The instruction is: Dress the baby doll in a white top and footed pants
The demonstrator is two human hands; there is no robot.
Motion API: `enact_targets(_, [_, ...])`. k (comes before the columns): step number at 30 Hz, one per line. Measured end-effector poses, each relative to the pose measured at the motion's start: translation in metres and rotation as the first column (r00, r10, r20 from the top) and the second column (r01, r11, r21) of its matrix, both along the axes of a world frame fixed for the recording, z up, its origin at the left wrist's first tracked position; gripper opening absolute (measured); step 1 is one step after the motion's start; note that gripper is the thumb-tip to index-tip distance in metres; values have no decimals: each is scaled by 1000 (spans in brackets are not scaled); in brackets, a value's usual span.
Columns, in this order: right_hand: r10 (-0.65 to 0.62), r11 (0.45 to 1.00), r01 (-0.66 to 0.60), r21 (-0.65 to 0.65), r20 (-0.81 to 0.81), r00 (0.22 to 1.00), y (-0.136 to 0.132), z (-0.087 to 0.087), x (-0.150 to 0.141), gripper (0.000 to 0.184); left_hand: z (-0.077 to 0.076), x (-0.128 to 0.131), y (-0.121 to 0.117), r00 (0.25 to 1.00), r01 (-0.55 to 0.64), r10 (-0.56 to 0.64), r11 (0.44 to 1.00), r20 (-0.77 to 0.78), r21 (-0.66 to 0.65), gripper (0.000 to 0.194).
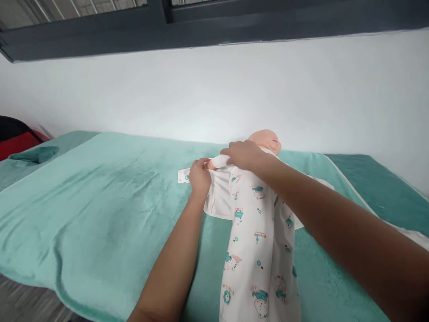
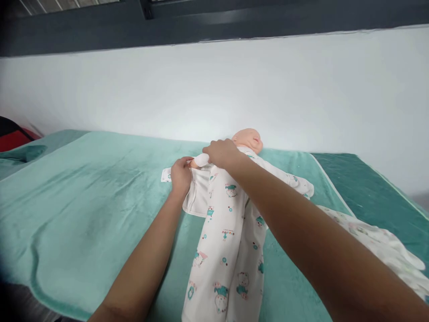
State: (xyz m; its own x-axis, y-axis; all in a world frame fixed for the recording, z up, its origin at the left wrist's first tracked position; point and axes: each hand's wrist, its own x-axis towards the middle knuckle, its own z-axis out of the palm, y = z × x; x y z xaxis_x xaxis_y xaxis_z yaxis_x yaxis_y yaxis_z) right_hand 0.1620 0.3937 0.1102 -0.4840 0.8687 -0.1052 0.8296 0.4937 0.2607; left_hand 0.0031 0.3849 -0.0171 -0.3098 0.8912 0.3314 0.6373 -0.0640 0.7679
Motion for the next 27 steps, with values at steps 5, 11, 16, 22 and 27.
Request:
enact_targets(5, [-128, 990, 127, 56, 6, 992, -12, 26, 18, 25, -6, -7, 0, 991, -4, 0, 999, 136, 32, 42])
enact_targets(11, [-14, 997, 19, 79, -56, 998, -11, 9, 4, 28, -2, -9, -6, 999, -27, 31, 995, -35, 101, 57])
enact_targets(16, [18, 999, -15, 34, -103, 994, -2, -17, -27, 30, 9, -2, -10, 919, 38, -14, 998, -393, 53, 61])
enact_targets(22, [-3, 999, -5, -40, -194, 981, 0, -22, -34, 33, 9, -7, -9, 902, -32, -5, 996, -432, -80, 44])
enact_targets(27, [-79, 997, 69, -41, -632, 771, -12, -27, 13, 38, 4, -10, -8, 910, -146, 101, 986, -403, -82, 42])
